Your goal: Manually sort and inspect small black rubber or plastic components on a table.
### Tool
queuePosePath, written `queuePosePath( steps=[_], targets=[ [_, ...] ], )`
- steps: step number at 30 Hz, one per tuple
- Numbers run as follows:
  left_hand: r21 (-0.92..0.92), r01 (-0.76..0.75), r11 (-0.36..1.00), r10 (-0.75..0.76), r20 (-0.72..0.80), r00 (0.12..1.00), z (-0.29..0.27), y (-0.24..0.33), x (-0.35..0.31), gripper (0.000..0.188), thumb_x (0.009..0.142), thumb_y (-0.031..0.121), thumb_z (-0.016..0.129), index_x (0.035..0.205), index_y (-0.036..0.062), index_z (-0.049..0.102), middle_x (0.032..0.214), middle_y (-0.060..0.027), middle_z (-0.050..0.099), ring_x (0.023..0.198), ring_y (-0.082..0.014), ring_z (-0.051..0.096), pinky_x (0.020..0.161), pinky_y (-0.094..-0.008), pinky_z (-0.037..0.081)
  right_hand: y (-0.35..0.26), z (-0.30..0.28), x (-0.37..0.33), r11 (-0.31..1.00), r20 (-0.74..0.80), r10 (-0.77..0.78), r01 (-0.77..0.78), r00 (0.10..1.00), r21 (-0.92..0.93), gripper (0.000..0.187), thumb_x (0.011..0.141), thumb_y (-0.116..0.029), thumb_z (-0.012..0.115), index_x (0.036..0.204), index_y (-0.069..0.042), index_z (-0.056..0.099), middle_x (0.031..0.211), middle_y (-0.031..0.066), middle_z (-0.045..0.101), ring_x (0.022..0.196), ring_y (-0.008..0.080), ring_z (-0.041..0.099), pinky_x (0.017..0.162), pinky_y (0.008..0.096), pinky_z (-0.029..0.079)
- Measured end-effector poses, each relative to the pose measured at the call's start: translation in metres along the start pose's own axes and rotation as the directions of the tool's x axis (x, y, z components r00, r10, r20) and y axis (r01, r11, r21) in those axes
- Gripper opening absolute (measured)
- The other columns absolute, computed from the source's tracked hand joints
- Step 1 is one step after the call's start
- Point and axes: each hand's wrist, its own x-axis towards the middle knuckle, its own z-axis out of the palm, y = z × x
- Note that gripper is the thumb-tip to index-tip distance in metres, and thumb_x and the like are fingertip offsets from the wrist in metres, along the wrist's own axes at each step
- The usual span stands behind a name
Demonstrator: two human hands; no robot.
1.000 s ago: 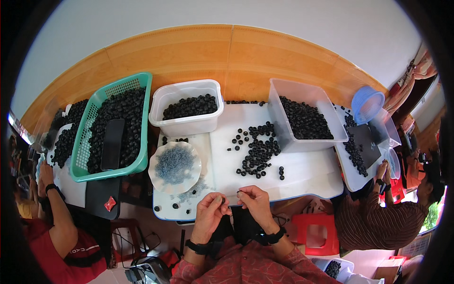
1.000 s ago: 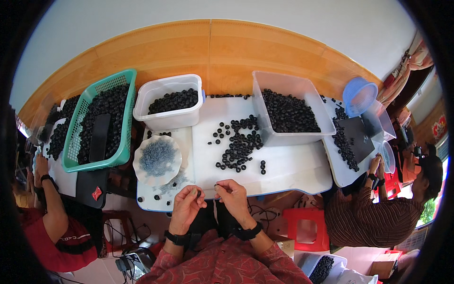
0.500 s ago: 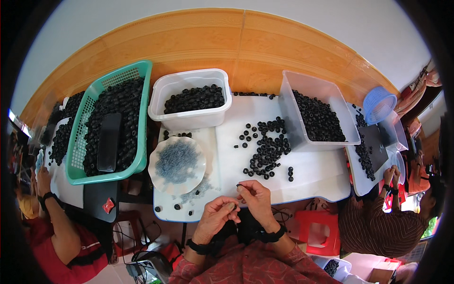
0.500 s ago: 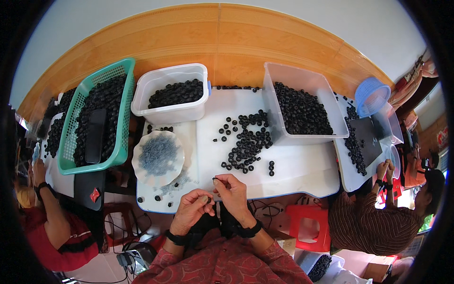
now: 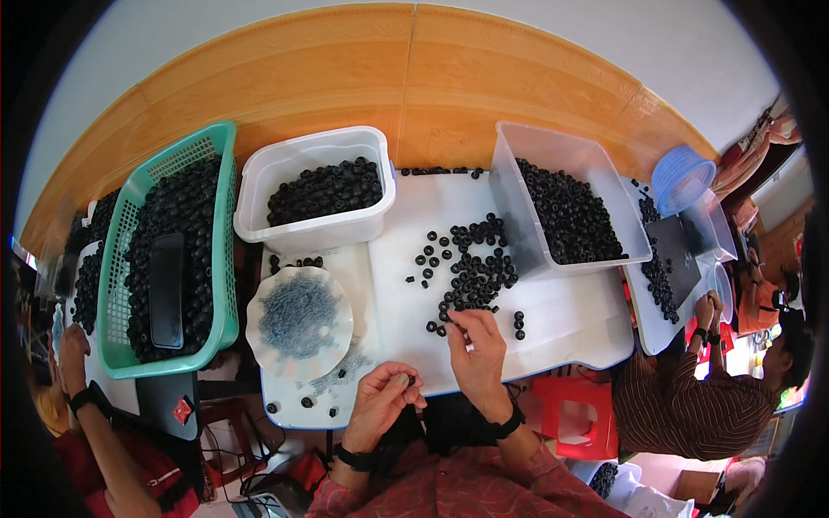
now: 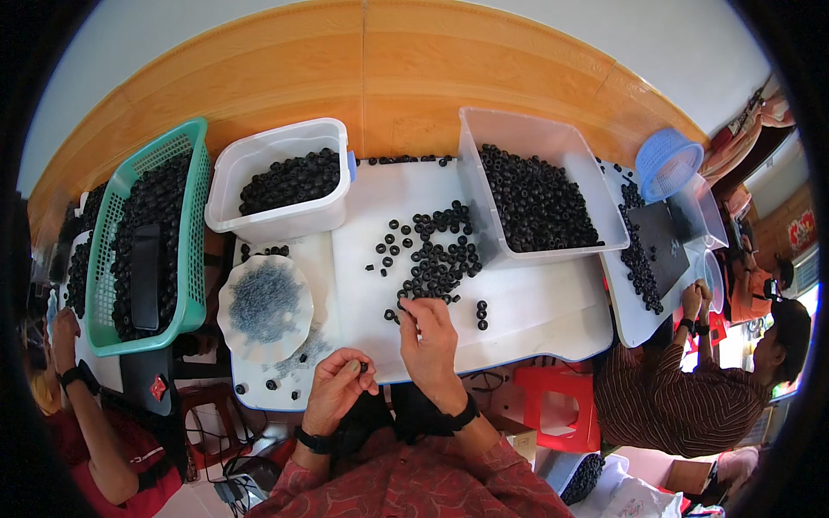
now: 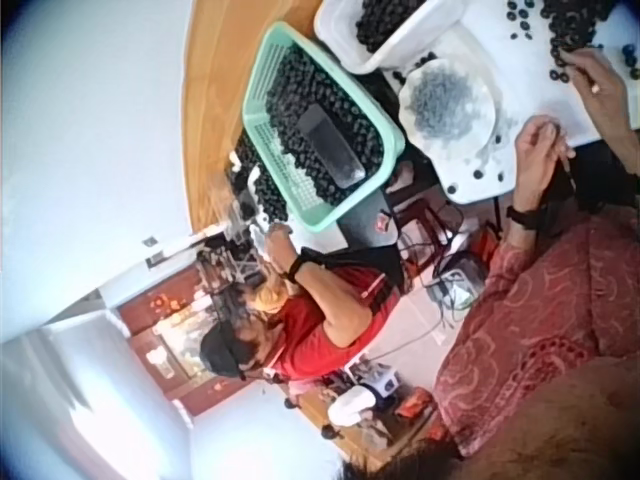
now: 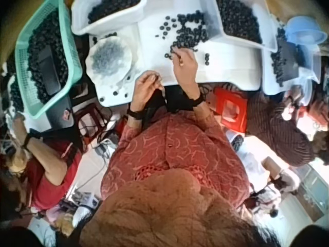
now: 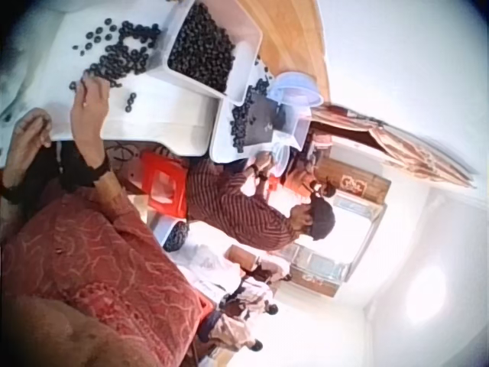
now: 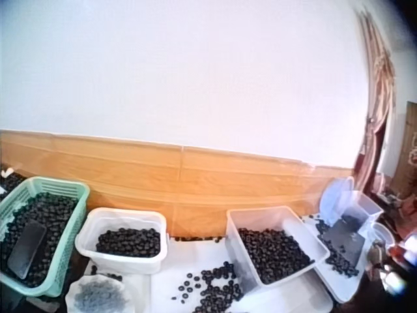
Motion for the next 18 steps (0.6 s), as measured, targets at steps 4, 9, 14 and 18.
queuePosePath(
  steps=[4, 9, 14, 18],
  targets=[
    [-0.007, 0.024, 1.000, -0.024, 0.024, 0.999, -0.002, 0.002, 0.000, 0.017, 0.100, 0.007, 0.051, 0.108, -0.0044, 0.060, 0.094, -0.0144, 0.063, 0.074, -0.0168, 0.059, 0.070, -0.0367, 0.056, -0.007, -0.014, -0.001, 0.914, -0.025, -0.094, 0.076, 0.995, -0.399, 0.031, 0.079, -0.003, 0.072, 0.109, -0.001, 0.065, 0.104, 0.0151, 0.058, 0.085, 0.0315, 0.064, 0.069, 0.0389, 0.053],
    [-0.013, 0.033, 0.999, -0.032, 0.046, 0.998, -0.002, 0.003, 0.002, 0.016, 0.100, 0.007, 0.051, 0.109, -0.0042, 0.060, 0.095, -0.0145, 0.064, 0.073, -0.0170, 0.060, 0.072, -0.0384, 0.057, 0.009, -0.009, 0.000, 0.865, 0.070, -0.031, 0.062, 0.997, -0.498, 0.032, 0.078, -0.007, 0.073, 0.109, -0.001, 0.065, 0.116, 0.0179, 0.057, 0.100, 0.0349, 0.061, 0.080, 0.0416, 0.052],
    [-0.027, 0.032, 0.999, -0.031, 0.057, 0.998, -0.003, 0.002, 0.002, 0.016, 0.100, 0.005, 0.051, 0.110, -0.0043, 0.060, 0.096, -0.0146, 0.064, 0.074, -0.0163, 0.060, 0.073, -0.0399, 0.058, 0.015, 0.016, 0.018, 0.912, 0.065, -0.081, 0.100, 0.995, -0.398, 0.031, 0.080, 0.000, 0.070, 0.110, 0.000, 0.065, 0.124, 0.0214, 0.055, 0.107, 0.0376, 0.058, 0.089, 0.0414, 0.050],
    [0.011, 0.007, 1.000, -0.007, 0.006, 1.000, 0.001, 0.001, 0.002, 0.022, 0.098, 0.015, 0.058, 0.106, -0.0051, 0.060, 0.092, -0.0136, 0.063, 0.070, -0.0169, 0.058, 0.067, -0.0372, 0.058, 0.020, 0.015, 0.027, 0.955, 0.049, -0.209, 0.215, 0.977, -0.202, 0.025, 0.081, 0.005, 0.067, 0.106, 0.001, 0.066, 0.121, 0.0193, 0.056, 0.103, 0.0338, 0.060, 0.081, 0.0373, 0.053]
  ],
)
